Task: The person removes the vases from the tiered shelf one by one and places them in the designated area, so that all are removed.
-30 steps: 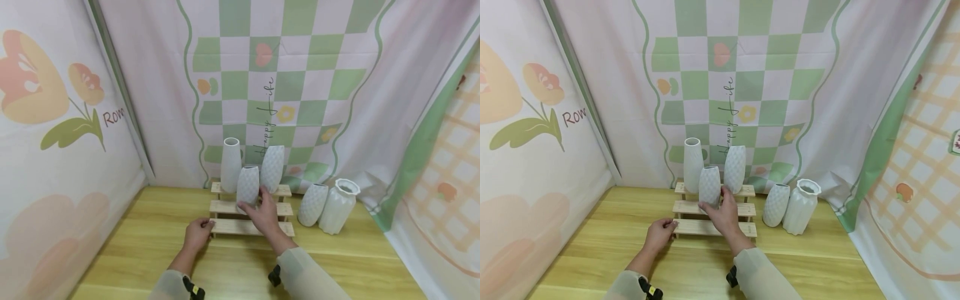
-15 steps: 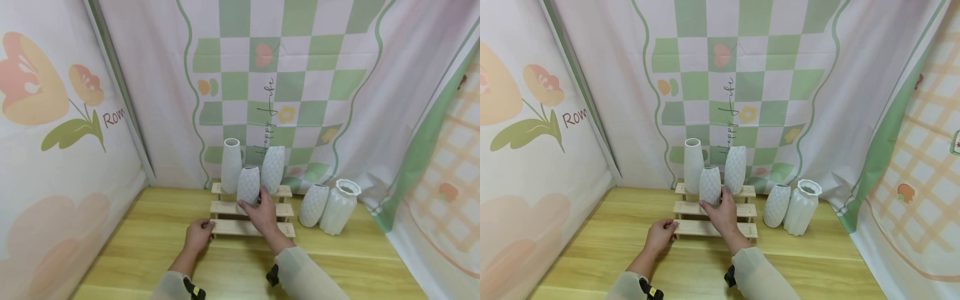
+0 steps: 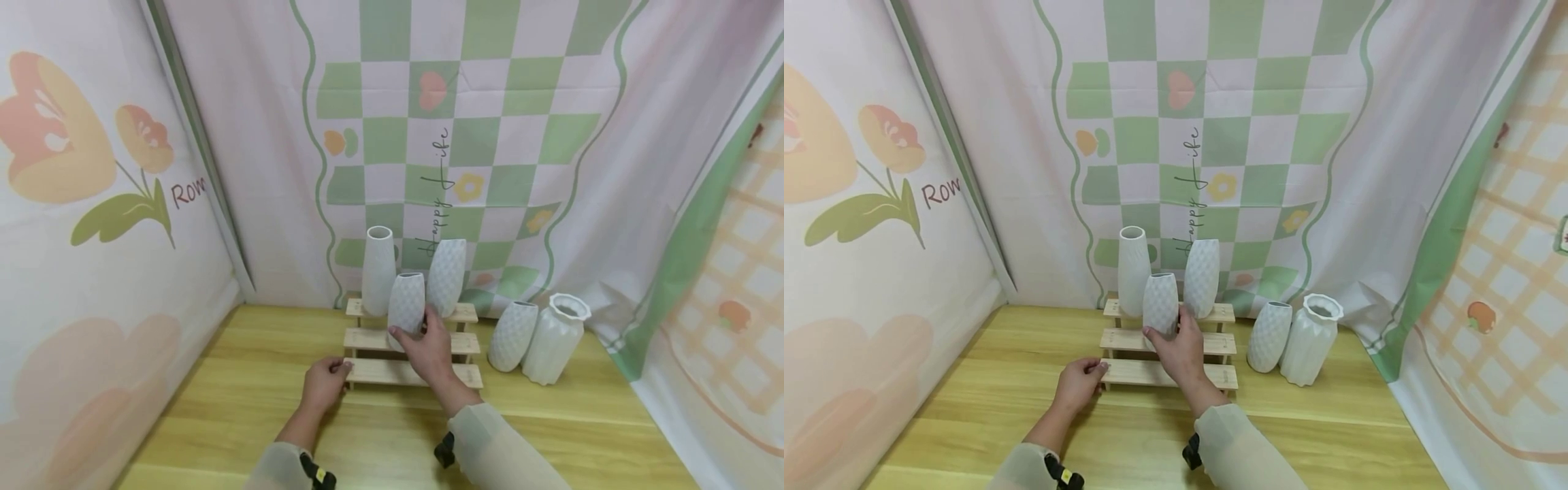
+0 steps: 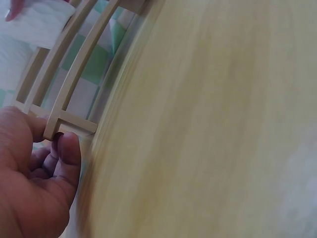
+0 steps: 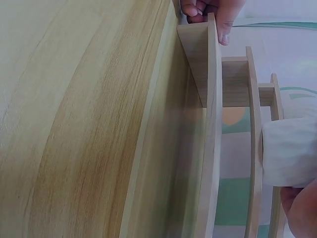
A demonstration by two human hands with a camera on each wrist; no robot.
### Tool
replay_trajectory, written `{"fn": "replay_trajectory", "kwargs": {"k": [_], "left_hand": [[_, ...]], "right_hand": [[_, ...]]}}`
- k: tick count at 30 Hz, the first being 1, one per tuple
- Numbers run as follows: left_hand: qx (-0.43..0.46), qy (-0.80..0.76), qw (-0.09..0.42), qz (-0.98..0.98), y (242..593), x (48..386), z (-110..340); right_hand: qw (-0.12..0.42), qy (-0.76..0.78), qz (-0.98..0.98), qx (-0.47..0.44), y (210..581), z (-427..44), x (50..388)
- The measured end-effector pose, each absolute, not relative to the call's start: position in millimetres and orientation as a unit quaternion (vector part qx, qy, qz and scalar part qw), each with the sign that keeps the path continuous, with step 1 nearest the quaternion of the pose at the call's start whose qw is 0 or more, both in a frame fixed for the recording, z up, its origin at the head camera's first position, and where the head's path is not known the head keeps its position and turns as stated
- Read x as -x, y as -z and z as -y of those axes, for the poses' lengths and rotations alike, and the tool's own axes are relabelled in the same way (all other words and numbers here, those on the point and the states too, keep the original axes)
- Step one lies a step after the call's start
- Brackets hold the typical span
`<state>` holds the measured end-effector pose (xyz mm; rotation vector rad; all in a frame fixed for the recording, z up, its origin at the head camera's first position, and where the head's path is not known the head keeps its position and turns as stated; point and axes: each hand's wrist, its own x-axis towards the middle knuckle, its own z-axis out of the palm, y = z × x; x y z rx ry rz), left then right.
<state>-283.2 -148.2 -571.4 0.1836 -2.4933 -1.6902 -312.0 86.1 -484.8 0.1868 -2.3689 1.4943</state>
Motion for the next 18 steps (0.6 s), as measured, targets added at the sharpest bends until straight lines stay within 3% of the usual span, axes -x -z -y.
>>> {"fn": "replay_trajectory", "kwargs": {"k": [18], "left_hand": [[-0.065, 0.565, 0.055, 0.821, 569.4, 283.0, 147.8]], "right_hand": [[0.166, -0.531, 0.828, -0.072, 486.0, -91.2, 303.5]]}}
